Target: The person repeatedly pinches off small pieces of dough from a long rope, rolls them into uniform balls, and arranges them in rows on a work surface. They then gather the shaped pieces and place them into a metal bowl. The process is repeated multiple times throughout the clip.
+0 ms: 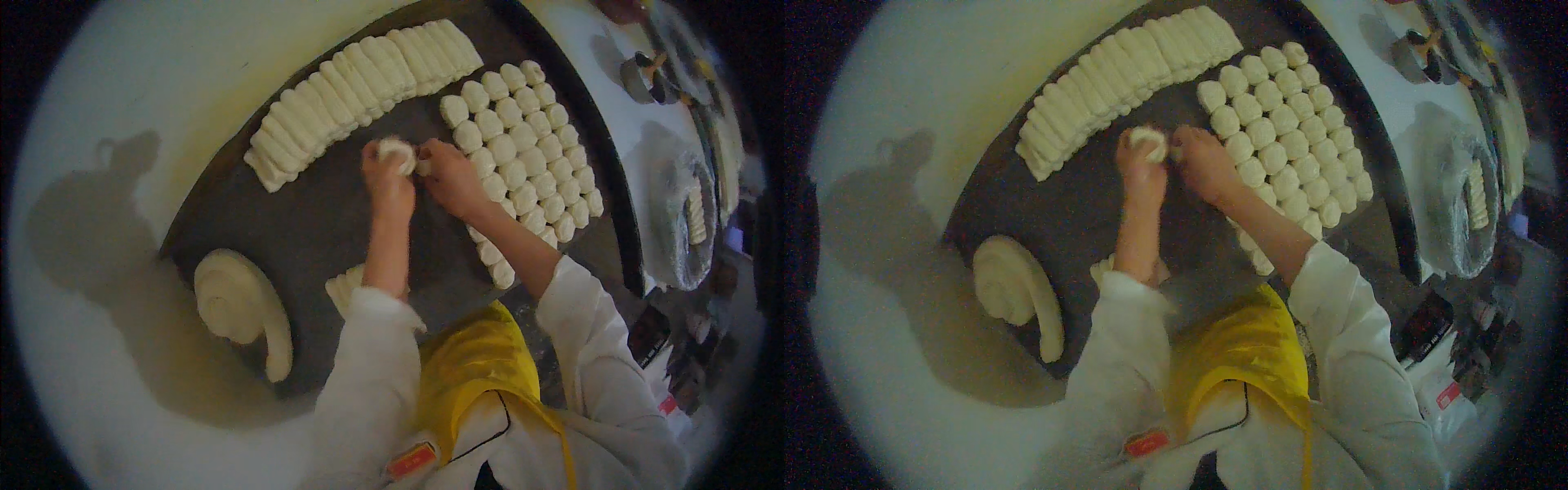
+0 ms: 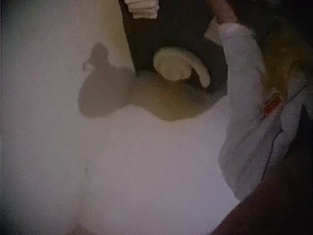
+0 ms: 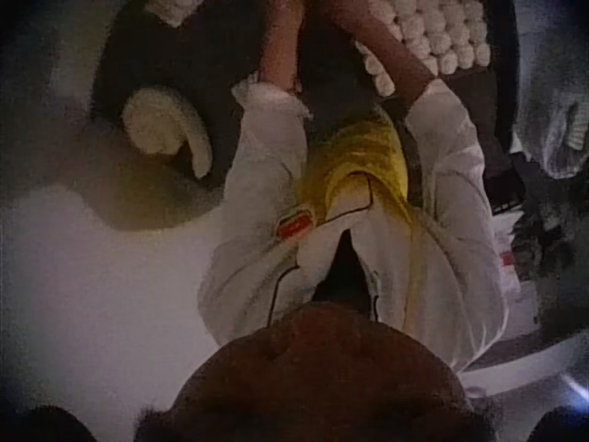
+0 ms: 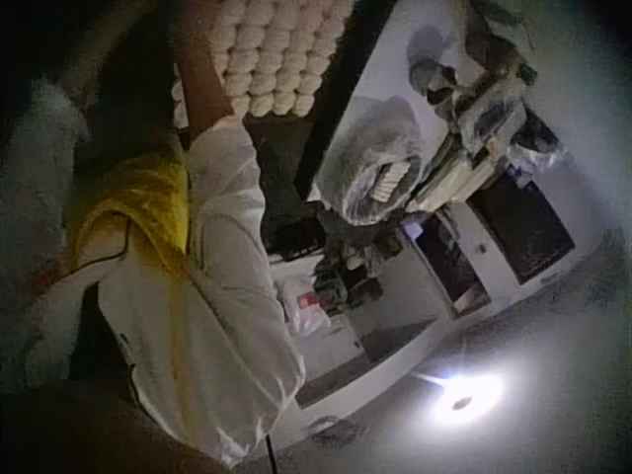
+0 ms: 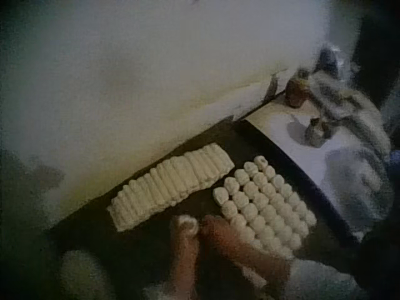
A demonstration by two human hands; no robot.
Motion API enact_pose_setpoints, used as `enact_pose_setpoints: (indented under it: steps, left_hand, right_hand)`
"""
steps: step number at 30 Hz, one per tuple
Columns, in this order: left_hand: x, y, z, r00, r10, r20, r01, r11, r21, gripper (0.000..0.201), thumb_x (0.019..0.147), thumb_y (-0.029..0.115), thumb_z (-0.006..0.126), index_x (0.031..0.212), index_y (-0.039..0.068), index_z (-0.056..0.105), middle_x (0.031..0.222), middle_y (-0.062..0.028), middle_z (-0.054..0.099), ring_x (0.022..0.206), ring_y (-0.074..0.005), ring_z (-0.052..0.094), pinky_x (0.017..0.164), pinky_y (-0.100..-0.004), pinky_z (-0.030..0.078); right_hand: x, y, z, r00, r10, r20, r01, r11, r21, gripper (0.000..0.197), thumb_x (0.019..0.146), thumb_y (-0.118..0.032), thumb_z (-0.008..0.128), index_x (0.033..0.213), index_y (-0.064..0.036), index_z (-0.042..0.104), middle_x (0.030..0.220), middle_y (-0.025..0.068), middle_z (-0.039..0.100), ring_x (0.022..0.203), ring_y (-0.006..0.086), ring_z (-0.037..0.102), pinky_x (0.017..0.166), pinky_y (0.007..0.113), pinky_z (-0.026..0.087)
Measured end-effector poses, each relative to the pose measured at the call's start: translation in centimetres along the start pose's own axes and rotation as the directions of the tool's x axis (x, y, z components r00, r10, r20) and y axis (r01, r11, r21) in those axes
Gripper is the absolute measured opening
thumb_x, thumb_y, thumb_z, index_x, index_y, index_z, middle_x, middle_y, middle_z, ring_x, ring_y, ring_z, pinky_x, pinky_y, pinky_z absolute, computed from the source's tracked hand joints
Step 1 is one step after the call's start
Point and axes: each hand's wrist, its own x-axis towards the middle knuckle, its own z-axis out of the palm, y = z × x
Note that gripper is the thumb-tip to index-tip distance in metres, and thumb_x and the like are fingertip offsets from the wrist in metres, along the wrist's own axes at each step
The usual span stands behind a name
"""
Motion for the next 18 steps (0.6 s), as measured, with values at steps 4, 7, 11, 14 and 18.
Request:
enact_pose_setpoints:
  steps: [4,7,11,14,18]
  left_hand:
    - [-8.0,8.8,-8.6,1.000,-0.005,-0.023,-0.005,0.916,-0.400,0.012,0.099,0.007,0.064,0.111,0.006,0.063,0.102,-0.0076,0.066,0.107,-0.0237,0.066,0.107,-0.0446,0.056]
    - [-11.7,11.2,-18.2,0.944,-0.022,0.329,0.163,0.898,-0.408,0.019,0.107,0.027,0.065,0.105,0.007,0.067,0.098,-0.0086,0.066,0.103,-0.0230,0.066,0.099,-0.0438,0.054]
    - [-18.6,7.7,-28.3,0.743,0.178,-0.645,0.175,0.879,0.444,0.030,0.105,0.036,0.070,0.111,0.006,0.068,0.102,-0.0108,0.066,0.101,-0.0281,0.064,0.091,-0.0465,0.052]
    - [-25.3,5.1,-28.9,0.749,0.565,-0.346,0.276,0.208,0.938,0.035,0.104,0.030,0.069,0.126,0.003,0.065,0.120,-0.0172,0.064,0.112,-0.0346,0.062,0.097,-0.0541,0.050]
    - [-26.3,7.9,-24.6,0.977,0.211,0.025,0.048,-0.334,0.941,0.052,0.101,0.021,0.067,0.148,0.000,0.057,0.155,-0.0269,0.051,0.145,-0.0439,0.047,0.121,-0.0573,0.036]
  right_hand:
    - [-2.3,-3.7,-1.1,0.934,0.303,0.187,-0.242,0.155,0.958,0.021,0.103,-0.021,0.069,0.111,-0.0021,0.064,0.106,0.0131,0.073,0.090,0.0205,0.072,0.073,0.034,0.057]
    - [-3.9,-6.7,0.0,0.806,0.263,0.530,-0.587,0.240,0.774,0.032,0.105,-0.031,0.069,0.089,-0.0035,0.069,0.082,0.0101,0.074,0.067,0.0234,0.069,0.064,0.041,0.056]
    - [-7.8,-8.5,2.3,0.998,-0.020,0.067,-0.003,0.948,0.318,0.050,0.110,-0.038,0.062,0.071,-0.0071,0.066,0.062,0.0132,0.067,0.051,0.0334,0.064,0.051,0.045,0.049]
    - [-12.7,-7.6,1.3,0.960,0.022,0.280,0.032,0.982,-0.189,0.031,0.104,-0.040,0.067,0.098,-0.0111,0.075,0.100,0.0153,0.077,0.090,0.0408,0.072,0.078,0.057,0.055]
    - [-14.0,-7.1,1.1,0.875,-0.212,0.435,0.373,0.868,-0.328,0.062,0.100,-0.043,0.069,0.152,-0.0109,0.058,0.159,0.0137,0.056,0.150,0.0379,0.049,0.121,0.060,0.041]
